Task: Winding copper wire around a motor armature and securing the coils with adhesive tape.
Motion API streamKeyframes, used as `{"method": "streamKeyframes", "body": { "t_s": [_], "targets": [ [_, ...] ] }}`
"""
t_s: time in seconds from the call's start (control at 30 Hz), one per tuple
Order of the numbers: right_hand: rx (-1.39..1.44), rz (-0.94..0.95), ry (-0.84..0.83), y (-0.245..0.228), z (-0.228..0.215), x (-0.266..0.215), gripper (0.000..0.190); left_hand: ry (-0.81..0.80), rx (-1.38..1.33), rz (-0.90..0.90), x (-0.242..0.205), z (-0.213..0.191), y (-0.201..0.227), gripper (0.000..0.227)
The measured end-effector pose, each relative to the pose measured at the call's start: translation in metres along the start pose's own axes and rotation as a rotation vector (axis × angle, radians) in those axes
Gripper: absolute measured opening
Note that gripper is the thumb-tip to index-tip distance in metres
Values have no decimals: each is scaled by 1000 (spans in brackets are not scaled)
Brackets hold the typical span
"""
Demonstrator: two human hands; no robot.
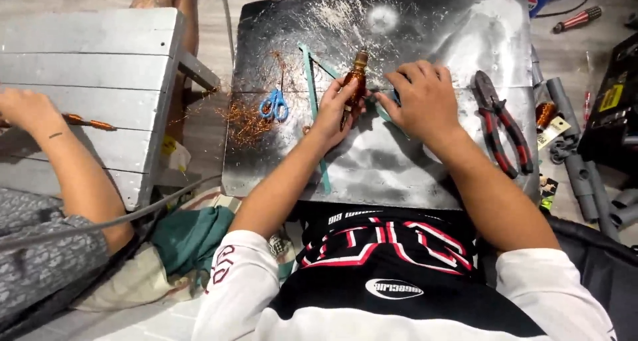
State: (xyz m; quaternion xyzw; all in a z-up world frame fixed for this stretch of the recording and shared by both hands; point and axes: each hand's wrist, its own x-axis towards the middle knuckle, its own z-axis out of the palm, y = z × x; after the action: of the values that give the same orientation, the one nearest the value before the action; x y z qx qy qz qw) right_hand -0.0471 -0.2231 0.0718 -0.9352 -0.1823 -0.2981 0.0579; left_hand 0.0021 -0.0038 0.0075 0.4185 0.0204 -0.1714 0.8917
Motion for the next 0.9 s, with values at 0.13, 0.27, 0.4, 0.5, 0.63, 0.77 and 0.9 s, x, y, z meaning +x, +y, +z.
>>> {"method": "streamKeyframes", "body": {
  "t_s": [0.13,0.27,0.4,0.5,0.63,0.77,0.9],
  "targets": [
    [20,16,-57,1,0,-1,31,-9,-17,-10,-2,5,3,35],
    [-42,59,-88,-6,-13,5,35,-35,4,-44,-5,6,14,39],
    [-104,116,-110,-8,-17,7,44,-42,20,-60,-4,0,13,40],
    [-111,146,-129,-6,-17,6,44,-60,29,-87,-5,0,16,38],
    [-113,157,-149,-7,-21,8,49,-31,48,-110,-2,-3,14,57],
    [-8,63,-57,-8,-27,10,40,-93,-62,-91,2,-9,5,27],
    [-3,-83,-31,-11,-38,15,27,-124,-40,-57,-3,-2,11,28]
  ]
}}
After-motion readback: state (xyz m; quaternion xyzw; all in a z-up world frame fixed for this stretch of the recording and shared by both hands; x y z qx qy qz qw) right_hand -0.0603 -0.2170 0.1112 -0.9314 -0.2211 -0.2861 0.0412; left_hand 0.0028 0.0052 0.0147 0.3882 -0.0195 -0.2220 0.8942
